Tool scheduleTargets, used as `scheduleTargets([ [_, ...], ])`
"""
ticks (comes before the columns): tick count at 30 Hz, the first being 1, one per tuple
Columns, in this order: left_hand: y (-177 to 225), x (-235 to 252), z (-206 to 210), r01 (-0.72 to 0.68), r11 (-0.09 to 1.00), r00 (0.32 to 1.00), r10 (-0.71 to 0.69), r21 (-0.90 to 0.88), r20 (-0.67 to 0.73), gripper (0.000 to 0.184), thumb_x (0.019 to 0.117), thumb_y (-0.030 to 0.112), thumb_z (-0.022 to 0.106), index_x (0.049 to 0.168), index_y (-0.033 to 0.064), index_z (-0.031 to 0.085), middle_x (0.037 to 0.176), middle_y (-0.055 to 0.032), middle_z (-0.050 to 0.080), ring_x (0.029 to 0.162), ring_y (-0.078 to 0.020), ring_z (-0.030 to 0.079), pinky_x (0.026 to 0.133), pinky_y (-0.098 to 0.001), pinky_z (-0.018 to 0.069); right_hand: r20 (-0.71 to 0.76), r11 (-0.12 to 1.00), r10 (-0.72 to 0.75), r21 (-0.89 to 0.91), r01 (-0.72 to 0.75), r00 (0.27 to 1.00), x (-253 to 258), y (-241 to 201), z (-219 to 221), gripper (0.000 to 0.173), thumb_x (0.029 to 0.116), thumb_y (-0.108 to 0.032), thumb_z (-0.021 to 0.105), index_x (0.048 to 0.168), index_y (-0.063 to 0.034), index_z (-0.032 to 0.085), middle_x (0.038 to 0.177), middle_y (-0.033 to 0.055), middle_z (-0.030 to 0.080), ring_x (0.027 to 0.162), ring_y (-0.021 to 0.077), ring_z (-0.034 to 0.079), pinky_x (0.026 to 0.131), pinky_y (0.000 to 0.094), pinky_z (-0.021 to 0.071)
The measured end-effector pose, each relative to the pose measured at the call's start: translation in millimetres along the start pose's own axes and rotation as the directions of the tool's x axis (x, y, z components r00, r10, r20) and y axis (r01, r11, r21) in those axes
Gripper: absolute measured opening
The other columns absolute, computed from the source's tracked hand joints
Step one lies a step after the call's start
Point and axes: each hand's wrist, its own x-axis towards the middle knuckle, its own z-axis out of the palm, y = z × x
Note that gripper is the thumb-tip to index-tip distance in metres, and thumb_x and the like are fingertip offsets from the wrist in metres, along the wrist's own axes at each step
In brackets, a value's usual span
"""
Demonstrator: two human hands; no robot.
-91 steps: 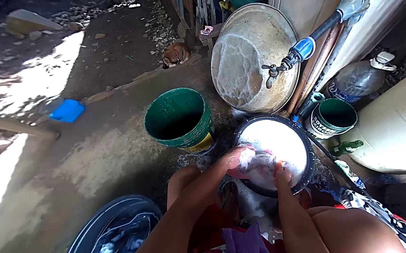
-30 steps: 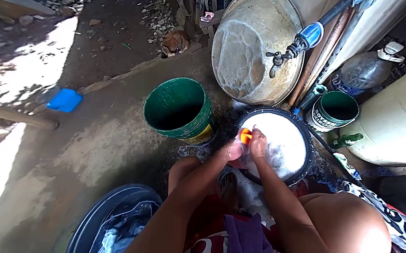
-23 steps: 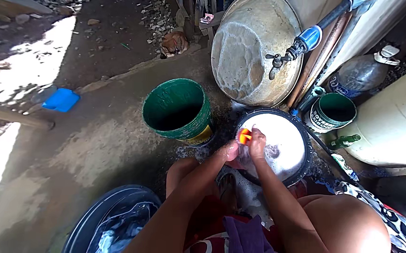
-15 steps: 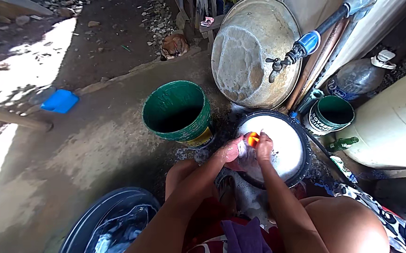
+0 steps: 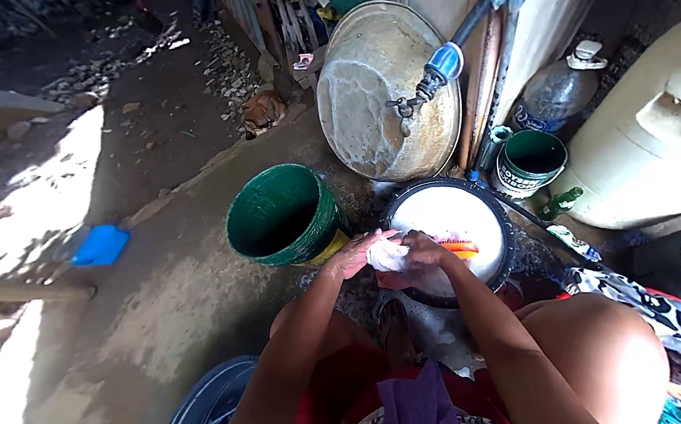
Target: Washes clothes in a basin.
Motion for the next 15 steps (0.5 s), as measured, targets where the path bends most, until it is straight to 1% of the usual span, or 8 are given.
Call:
scheduleTargets([
  [2,-9.1,2.1,-2.2,0.046,0.998,0.972,-0.056,-0.049,-0.229,0.042,0.1119,0.028,0.038,0.135,-0.0036,0.054,0.122,-0.0155,0.067,0.110,-0.0201,0.067,0.098,-0.0384,0.0550,-0.163,0.915,-0.012,0.395,0.077,0.986,-5.8,5.4,-9.1,0.008,0.0834,0.000,0.066,0.090,0.0017,0.062,0.094,0.0103,0.064,0.089,0.0171,0.061,0.082,0.0393,0.0519],
  [4,-21.1,10.1,2.0,0.050,0.996,0.924,-0.073,-0.072,-0.375,0.039,0.1092,0.028,0.048,0.131,-0.0036,0.057,0.119,-0.0170,0.067,0.107,-0.0217,0.067,0.095,-0.0398,0.0560,-0.242,0.770,-0.018,0.615,0.168,0.970,-7.7,-1.1,-10.5,0.014,0.0823,0.003,0.059,0.077,-0.0079,0.054,0.076,-0.0003,0.058,0.072,0.0082,0.055,0.069,0.0310,0.0483],
  [6,-19.5,16.2,13.1,0.009,0.996,0.893,-0.050,-0.093,-0.448,0.041,0.1089,0.030,0.048,0.131,-0.0032,0.058,0.118,-0.0184,0.067,0.105,-0.0241,0.067,0.093,-0.0425,0.0569,-0.236,0.813,-0.068,0.550,0.191,0.969,-10.6,-10.0,-11.7,0.008,0.0833,0.002,0.062,0.084,-0.0043,0.056,0.079,0.0040,0.060,0.075,0.0112,0.058,0.072,0.0330,0.0504],
  [9,-1.2,15.7,25.2,-0.052,0.977,0.858,-0.062,-0.207,-0.510,0.052,0.1097,0.042,0.040,0.137,0.0000,0.051,0.117,-0.0194,0.066,0.104,-0.0270,0.067,0.088,-0.0479,0.0579,-0.030,0.993,-0.028,0.118,0.031,0.999,-15.8,-17.7,-21.9,0.027,0.0949,-0.014,0.067,0.112,0.0069,0.067,0.107,0.0242,0.068,0.102,0.0330,0.065,0.093,0.0550,0.0498],
  [11,-1.5,17.0,25.2,-0.046,0.960,0.866,-0.099,-0.275,-0.490,0.055,0.1092,0.046,0.038,0.140,0.0017,0.049,0.122,-0.0189,0.065,0.109,-0.0275,0.067,0.092,-0.0492,0.0570,-0.132,0.946,-0.039,0.313,0.079,0.991,-17.7,-10.5,-22.9,0.018,0.0957,-0.008,0.060,0.103,0.0065,0.068,0.107,0.0176,0.064,0.102,0.0237,0.060,0.093,0.0444,0.0480],
  [13,-13.0,21.9,26.5,-0.011,0.940,0.896,-0.143,-0.342,-0.421,0.052,0.1102,0.043,0.036,0.140,0.0034,0.050,0.124,-0.0156,0.065,0.110,-0.0249,0.066,0.094,-0.0459,0.0556,-0.261,0.708,-0.085,0.664,0.243,0.962,-12.6,-14.1,-7.7,0.026,0.1000,-0.008,0.050,0.118,0.0033,0.065,0.113,0.0108,0.068,0.102,0.0135,0.064,0.093,0.0351,0.0539],
  [14,-19.9,24.0,31.1,0.016,0.919,0.906,-0.180,-0.394,-0.384,0.047,0.1109,0.041,0.034,0.136,0.0054,0.052,0.118,-0.0126,0.066,0.105,-0.0225,0.066,0.091,-0.0434,0.0562,-0.309,0.661,-0.102,0.689,0.297,0.946,-11.3,-30.0,7.9,0.026,0.1038,-0.012,0.052,0.122,0.0028,0.063,0.111,0.0110,0.070,0.099,0.0136,0.067,0.092,0.0357,0.0560],
  [15,-24.4,24.4,38.4,0.025,0.882,0.908,-0.217,-0.470,-0.359,0.042,0.1118,0.039,0.029,0.127,0.0079,0.053,0.105,-0.0098,0.066,0.093,-0.0202,0.066,0.081,-0.0410,0.0571,-0.376,0.736,-0.112,0.590,0.331,0.920,-11.2,-52.3,27.1,0.026,0.1037,-0.015,0.057,0.120,0.0042,0.063,0.107,0.0121,0.071,0.097,0.0150,0.068,0.092,0.0366,0.0565],
])
